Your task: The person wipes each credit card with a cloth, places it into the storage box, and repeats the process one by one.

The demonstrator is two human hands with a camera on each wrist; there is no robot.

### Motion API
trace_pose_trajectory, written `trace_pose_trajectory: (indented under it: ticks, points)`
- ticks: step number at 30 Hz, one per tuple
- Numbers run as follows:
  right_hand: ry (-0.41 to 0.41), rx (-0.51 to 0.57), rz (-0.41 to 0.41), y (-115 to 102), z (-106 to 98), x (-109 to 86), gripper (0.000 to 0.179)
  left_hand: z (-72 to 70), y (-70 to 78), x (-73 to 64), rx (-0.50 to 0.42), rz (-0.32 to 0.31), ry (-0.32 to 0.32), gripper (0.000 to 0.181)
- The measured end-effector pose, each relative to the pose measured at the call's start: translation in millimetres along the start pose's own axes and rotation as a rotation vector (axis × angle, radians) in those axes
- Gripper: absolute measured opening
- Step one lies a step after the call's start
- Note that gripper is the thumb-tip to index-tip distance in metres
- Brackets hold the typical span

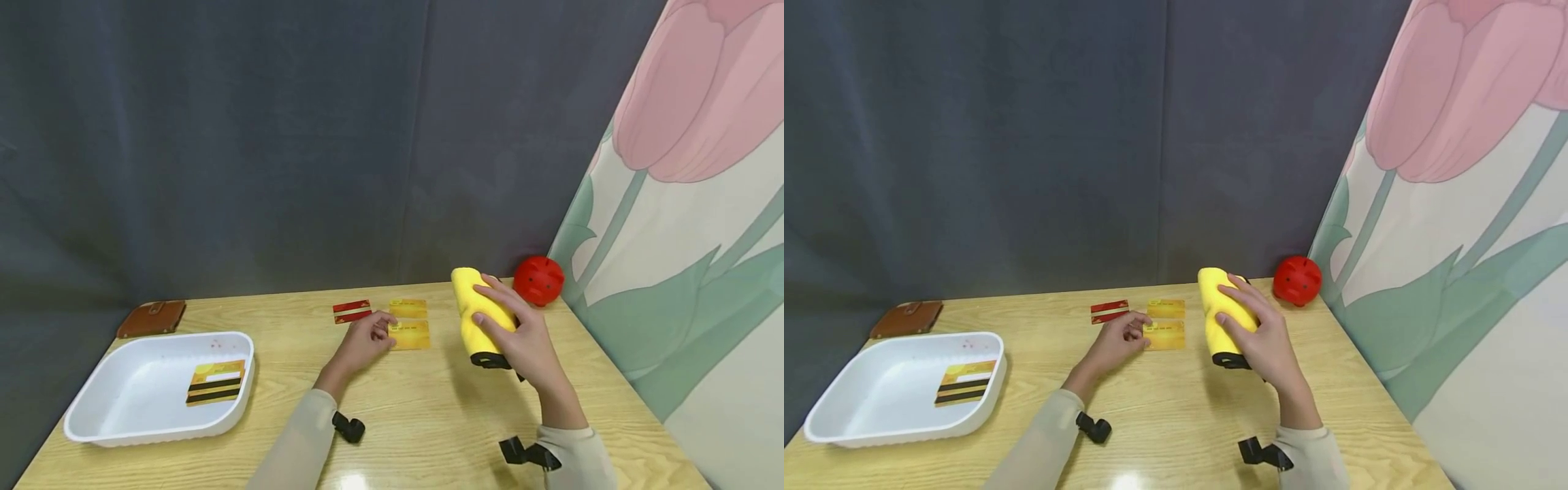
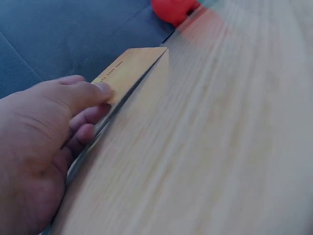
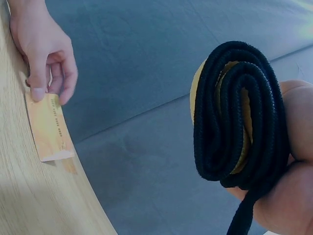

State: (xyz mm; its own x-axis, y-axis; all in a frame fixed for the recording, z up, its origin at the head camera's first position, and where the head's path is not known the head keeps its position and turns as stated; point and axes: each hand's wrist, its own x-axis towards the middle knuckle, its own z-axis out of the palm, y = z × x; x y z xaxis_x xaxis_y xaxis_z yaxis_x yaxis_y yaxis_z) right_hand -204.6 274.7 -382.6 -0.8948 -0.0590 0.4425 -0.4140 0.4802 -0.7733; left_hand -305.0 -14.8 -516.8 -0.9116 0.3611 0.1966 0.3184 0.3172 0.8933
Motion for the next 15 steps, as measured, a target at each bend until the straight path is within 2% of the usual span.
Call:
trace_pose_trajectory:
  ticks: [4, 8, 15]
  points:
    - [-0.005, 0.006, -0.002, 1, 2, -0.4, 0.044, -2.3, 3.0, -5.5, -0.064, -0.012, 0.071, 0.023]
    - [-0.011, 0.020, -0.011, -2, 5, -0.5, 0.044, -11.4, 8.8, -13.5, -0.119, -0.017, 0.140, 0.016]
    - [-0.035, 0.015, -0.056, -9, 10, -1.3, 0.044, -33.4, 32.6, -42.1, -0.204, -0.018, 0.231, 0.017]
